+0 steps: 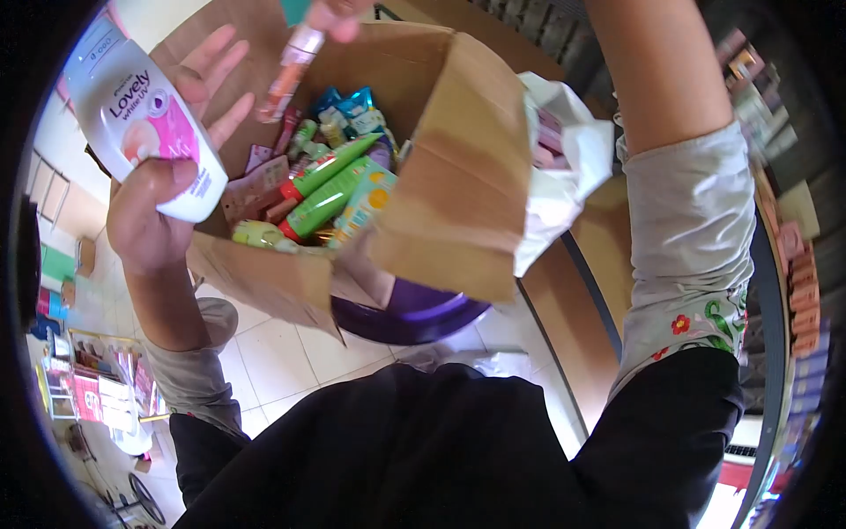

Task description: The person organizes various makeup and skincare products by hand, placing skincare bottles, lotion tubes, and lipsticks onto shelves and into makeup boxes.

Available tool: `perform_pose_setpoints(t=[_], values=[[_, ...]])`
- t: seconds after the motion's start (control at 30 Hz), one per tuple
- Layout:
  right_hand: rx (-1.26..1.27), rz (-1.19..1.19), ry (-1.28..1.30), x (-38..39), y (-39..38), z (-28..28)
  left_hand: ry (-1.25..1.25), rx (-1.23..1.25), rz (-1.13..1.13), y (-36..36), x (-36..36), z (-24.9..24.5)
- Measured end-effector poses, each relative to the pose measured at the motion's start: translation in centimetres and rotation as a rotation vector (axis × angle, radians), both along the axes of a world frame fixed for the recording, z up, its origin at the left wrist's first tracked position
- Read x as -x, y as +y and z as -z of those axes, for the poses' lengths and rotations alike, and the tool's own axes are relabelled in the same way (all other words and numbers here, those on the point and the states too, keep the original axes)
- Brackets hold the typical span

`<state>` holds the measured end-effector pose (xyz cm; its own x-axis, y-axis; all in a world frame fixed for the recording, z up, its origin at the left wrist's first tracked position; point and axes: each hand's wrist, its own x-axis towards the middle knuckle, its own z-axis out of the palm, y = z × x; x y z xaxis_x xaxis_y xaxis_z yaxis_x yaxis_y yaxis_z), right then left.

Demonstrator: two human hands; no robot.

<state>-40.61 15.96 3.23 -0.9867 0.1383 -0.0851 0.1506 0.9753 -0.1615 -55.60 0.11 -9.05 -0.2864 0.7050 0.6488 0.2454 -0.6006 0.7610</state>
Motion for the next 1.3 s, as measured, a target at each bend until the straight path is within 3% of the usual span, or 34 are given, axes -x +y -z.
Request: perform_pose_setpoints(t=[0.13, 0.17, 0.23, 0.4, 0.47, 0.53, 0.6, 0.63, 0.73, 0.83, 0.9, 0.93, 0.97, 1.07, 1.3], values=[[-0.084, -0.056, 0.161, -8.0, -5.3, 0.4, 0.13, 0.055, 0.244, -1.4, -5.2, 0.3], [-0.103, -0.055, 0.189, -10.0, -6.4, 0.9, 0.125, 0.114, 0.163, -2.2, -7.5, 0.1], [-0.13, -0.042, 0.239, -14.0, -8.6, 1.9, 0.164, 0.126, 0.277, -3.3, -10.2, 0.7], [-0.143, 0.01, 0.33, -23.2, -13.2, 6.5, -0.012, 0.323, 0.65, -5.1, -17.9, 6.8], [-0.112, 0.049, 0.359, -26.9, -14.9, 9.0, -0.05, 0.444, 0.649, -6.9, -22.2, 9.2], [-0.047, 0.08, 0.392, -30.1, -16.5, 11.8, 0.113, 0.531, 0.784, -7.3, -24.0, 12.9], [0.087, 0.059, 0.514, -32.5, -17.1, 15.9, 0.058, 0.527, 0.894, -7.7, -27.2, 14.4], [0.187, 0.196, 0.429, -33.6, -18.3, 16.0, 0.069, 0.581, 0.923, -7.7, -28.2, 15.1], [0.168, 0.304, 0.453, -36.5, -18.3, 18.0, 0.066, 0.579, 0.955, -6.5, -30.3, 17.1], [-0.012, 0.469, 0.494, -39.3, -16.1, 18.0, -0.081, 0.441, 0.878, -4.1, -30.2, 21.2], [0.007, 0.826, 0.527, -41.0, -13.6, 18.2, -0.044, 0.544, 0.579, -3.1, -28.6, 22.8], [-0.172, 0.833, 0.557, -42.0, -11.3, 19.0, -0.027, 0.59, 0.426, -2.8, -28.0, 23.4], [-0.35, 0.834, 0.584, -43.0, -8.6, 20.0, -0.033, 0.579, 0.43, -2.7, -27.6, 24.0], [-0.573, 1.062, 0.45, -45.1, -1.9, 22.1, -0.017, 0.551, 0.441, -2.8, -26.8, 25.6], [-0.438, 1.304, 0.232, -53.0, 13.2, 27.5, -0.037, 0.608, 0.515, -1.2, -27.0, 27.0]])
